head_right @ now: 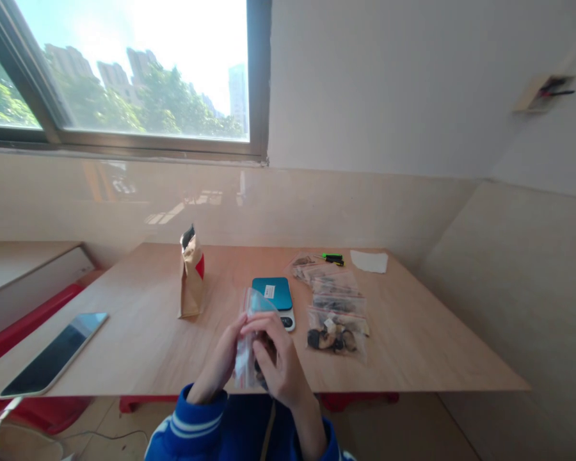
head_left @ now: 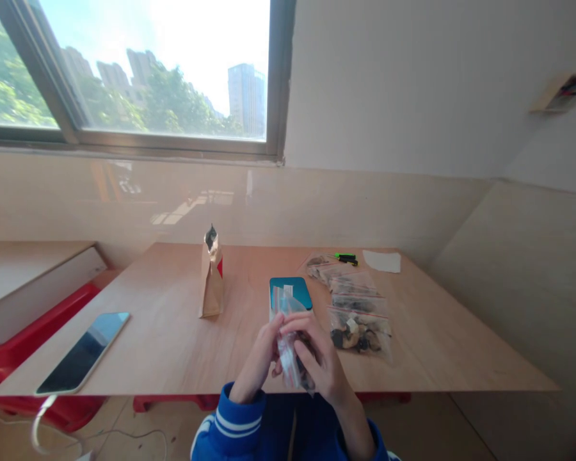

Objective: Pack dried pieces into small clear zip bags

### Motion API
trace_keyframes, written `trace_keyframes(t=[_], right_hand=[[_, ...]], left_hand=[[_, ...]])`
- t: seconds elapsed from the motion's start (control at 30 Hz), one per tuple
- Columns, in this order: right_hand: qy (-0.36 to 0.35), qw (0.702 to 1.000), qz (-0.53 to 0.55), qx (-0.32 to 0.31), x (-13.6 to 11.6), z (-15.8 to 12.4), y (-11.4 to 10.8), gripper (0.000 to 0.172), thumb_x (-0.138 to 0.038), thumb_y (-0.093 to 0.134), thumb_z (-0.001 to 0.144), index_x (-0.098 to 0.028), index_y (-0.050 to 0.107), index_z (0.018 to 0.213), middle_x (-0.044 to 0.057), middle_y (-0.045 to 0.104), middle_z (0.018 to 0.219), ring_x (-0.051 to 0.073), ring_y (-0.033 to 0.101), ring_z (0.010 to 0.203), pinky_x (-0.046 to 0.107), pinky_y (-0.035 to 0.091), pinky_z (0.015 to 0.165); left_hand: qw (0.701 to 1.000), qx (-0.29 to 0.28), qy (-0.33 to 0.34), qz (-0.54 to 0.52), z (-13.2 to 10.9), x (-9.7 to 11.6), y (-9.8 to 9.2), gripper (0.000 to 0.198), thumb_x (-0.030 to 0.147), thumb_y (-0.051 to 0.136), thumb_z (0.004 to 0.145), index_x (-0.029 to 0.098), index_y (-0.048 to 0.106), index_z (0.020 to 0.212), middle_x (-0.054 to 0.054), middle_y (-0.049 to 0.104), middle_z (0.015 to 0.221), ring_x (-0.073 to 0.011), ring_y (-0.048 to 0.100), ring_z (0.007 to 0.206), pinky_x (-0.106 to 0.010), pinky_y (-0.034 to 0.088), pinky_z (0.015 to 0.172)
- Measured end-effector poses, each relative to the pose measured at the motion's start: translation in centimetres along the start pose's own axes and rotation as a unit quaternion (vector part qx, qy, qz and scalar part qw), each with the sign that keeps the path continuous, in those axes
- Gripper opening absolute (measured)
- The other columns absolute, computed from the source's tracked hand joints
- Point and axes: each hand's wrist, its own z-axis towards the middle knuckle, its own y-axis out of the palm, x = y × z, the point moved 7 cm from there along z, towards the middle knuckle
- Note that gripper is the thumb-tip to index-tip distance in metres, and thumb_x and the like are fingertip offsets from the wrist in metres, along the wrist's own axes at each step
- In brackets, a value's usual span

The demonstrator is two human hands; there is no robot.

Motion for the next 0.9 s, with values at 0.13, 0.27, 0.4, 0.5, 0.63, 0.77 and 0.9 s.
trace_keyframes(t=[0.13,0.27,0.4,0.5,0.63,0.77,0.9], right_hand=[[0.011,0.990,0.122,0.066,1.5,0.7,2.5,0.026,-0.038,0.048,0.093,-0.022,0.057,0.112,0.009,0.066,0.109,0.022,0.063,0.104,0.035,0.051,0.091],[0.023,0.985,0.052,0.165,2.6,0.1,3.5,0.020,-0.035,0.051,0.093,-0.021,0.060,0.104,0.008,0.065,0.108,0.021,0.059,0.110,0.037,0.045,0.098],[0.026,0.990,-0.083,0.115,2.3,-0.3,5.7,0.019,-0.033,0.049,0.094,-0.021,0.063,0.096,0.005,0.065,0.094,0.019,0.060,0.090,0.032,0.048,0.082],[0.044,0.990,-0.126,0.042,2.6,-0.2,7.9,0.014,-0.031,0.057,0.089,-0.021,0.064,0.097,0.004,0.067,0.093,0.018,0.061,0.086,0.030,0.049,0.076],[0.085,0.987,-0.134,0.031,3.7,0.2,9.4,0.013,-0.030,0.061,0.087,-0.020,0.064,0.096,0.004,0.070,0.090,0.018,0.066,0.081,0.029,0.052,0.073],[0.067,0.985,-0.152,0.040,4.3,0.0,9.4,0.017,-0.031,0.056,0.091,-0.021,0.067,0.097,0.006,0.073,0.096,0.021,0.069,0.090,0.032,0.054,0.078],[0.068,0.980,-0.178,0.055,5.0,-0.7,8.8,0.023,-0.032,0.049,0.094,-0.022,0.069,0.100,0.006,0.075,0.097,0.022,0.071,0.087,0.031,0.055,0.075]], left_hand=[[0.999,-0.026,0.012,-0.017,-1.8,1.1,-2.4,0.052,0.064,0.044,0.083,0.016,0.056,0.068,0.003,0.046,0.036,-0.0084,0.040,0.029,-0.019,0.022,0.031],[1.000,-0.016,0.011,0.017,-3.5,1.6,-5.8,0.046,0.062,0.060,0.074,0.016,0.055,0.070,-0.001,0.058,0.051,-0.0106,0.051,0.038,-0.019,0.030,0.033],[0.985,0.084,0.084,0.124,-3.9,2.4,-9.3,0.048,0.063,0.062,0.072,0.016,0.058,0.063,0.001,0.053,0.045,-0.0099,0.046,0.036,-0.021,0.032,0.035],[0.950,0.203,0.127,0.199,-4.2,3.0,-11.1,0.048,0.061,0.058,0.076,0.019,0.055,0.053,0.001,0.049,0.041,-0.0108,0.044,0.037,-0.023,0.034,0.039],[0.907,0.270,0.162,0.279,-4.9,3.8,-11.2,0.044,0.053,0.060,0.078,0.021,0.053,0.049,0.001,0.048,0.041,-0.0120,0.046,0.041,-0.024,0.037,0.046],[0.937,0.230,0.129,0.230,-4.9,3.0,-10.5,0.045,0.059,0.050,0.083,0.021,0.056,0.060,-0.001,0.056,0.047,-0.0159,0.054,0.043,-0.026,0.041,0.047],[0.947,0.174,0.131,0.236,-4.7,2.2,-9.7,0.045,0.057,0.040,0.089,0.020,0.060,0.073,-0.006,0.065,0.061,-0.0198,0.063,0.058,-0.029,0.047,0.058]])
